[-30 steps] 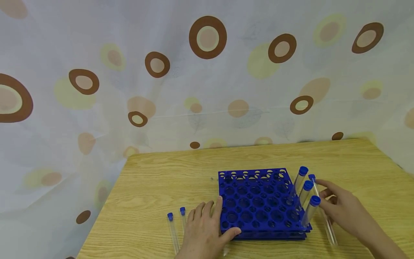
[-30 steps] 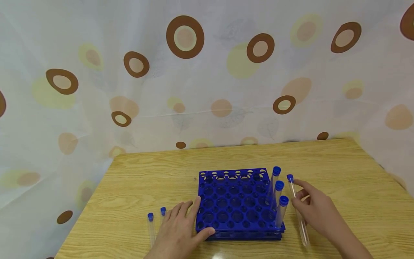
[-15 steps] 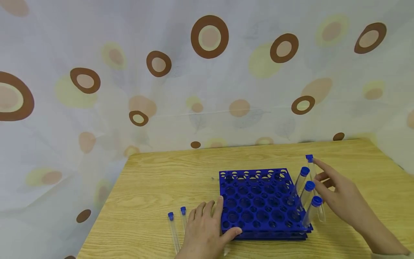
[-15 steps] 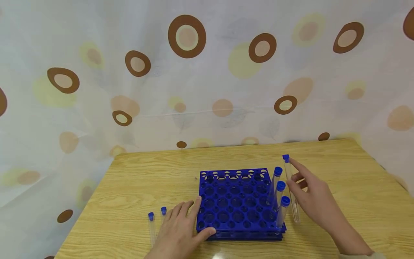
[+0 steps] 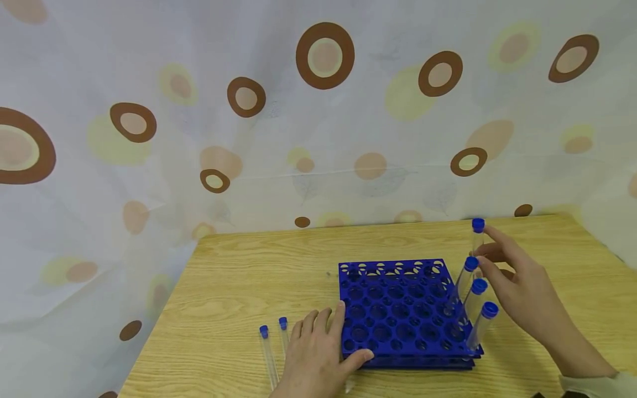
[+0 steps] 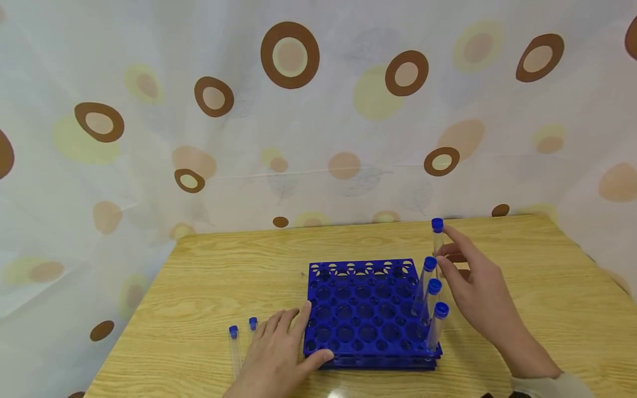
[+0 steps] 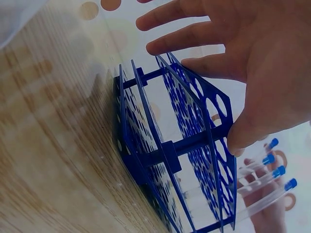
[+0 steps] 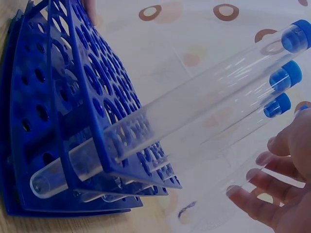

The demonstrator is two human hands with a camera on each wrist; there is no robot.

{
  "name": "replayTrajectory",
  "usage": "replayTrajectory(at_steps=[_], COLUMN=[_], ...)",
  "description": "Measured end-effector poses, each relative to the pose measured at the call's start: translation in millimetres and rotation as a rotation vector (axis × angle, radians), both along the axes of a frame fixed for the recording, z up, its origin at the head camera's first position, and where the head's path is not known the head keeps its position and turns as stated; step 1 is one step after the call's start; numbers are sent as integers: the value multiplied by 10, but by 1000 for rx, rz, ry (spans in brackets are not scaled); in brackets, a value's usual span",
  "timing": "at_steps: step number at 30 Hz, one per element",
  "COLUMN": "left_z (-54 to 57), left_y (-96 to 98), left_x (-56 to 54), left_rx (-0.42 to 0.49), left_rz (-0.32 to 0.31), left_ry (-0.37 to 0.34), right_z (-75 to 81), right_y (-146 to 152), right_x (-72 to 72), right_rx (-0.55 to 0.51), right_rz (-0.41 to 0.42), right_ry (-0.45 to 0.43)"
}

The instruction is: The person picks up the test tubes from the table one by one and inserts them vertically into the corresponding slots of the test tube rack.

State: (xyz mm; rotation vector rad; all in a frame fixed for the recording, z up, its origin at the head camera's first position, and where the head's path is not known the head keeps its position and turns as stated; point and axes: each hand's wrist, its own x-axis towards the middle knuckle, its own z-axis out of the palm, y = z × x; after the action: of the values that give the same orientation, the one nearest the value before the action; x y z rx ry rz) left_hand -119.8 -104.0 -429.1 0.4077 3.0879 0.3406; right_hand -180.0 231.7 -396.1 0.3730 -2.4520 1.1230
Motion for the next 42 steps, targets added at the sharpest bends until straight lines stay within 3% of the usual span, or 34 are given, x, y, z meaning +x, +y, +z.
replayTrajectory(at_steps=[7, 14, 26, 31, 42], left_z=[-1, -2, 9, 26, 179], left_y=[14, 19, -13, -75, -269], left_x=[-13, 13, 24, 39, 9], left_rx=[22, -15, 13, 19, 5], left_rz=[3, -11, -13, -23, -31], left_ry=[-12, 9, -24, -24, 21], right_z=[40, 51, -39, -89, -228], right_y=[-80, -153, -175, -218, -424], right_x=[-12, -30, -44, -56, -112], right_rx=[-105, -159, -281, -255, -353], right_rz=[21, 45, 202, 216, 193], right_ry=[52, 88, -4, -32, -117])
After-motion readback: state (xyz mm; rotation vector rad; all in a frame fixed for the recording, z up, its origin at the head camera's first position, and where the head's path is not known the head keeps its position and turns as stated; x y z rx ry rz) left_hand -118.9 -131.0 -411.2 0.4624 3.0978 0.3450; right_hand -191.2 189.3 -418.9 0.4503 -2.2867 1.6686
